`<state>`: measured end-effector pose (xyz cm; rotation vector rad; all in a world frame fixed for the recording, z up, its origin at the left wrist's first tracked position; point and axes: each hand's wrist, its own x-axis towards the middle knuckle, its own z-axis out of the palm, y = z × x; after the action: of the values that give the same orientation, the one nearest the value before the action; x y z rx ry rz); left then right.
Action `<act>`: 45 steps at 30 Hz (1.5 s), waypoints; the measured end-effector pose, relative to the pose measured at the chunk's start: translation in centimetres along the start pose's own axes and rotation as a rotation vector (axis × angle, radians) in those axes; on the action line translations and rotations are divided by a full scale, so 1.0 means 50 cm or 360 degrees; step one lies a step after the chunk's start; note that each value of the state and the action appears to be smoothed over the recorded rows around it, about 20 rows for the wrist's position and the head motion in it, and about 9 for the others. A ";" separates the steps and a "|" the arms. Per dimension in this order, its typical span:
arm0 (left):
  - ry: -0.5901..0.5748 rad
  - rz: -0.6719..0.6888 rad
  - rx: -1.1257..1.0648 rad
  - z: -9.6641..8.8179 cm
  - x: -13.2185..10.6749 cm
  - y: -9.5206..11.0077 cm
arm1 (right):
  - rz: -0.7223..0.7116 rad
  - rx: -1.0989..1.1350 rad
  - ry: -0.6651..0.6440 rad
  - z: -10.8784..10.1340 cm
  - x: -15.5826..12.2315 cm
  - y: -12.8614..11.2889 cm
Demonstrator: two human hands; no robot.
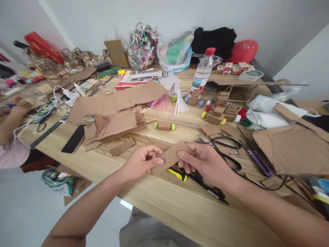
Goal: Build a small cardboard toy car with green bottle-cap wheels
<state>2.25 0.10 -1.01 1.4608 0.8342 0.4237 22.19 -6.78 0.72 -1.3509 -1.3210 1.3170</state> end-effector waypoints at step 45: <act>0.0788 0.0001 -0.0374 -0.037 -0.064 -0.055 | -0.0977 -0.2355 0.0351 -0.033 -0.121 0.100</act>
<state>-1.85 -1.18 -2.72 1.1506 1.1307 0.8760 25.07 -13.16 -3.17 -1.5975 -2.3773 -0.4399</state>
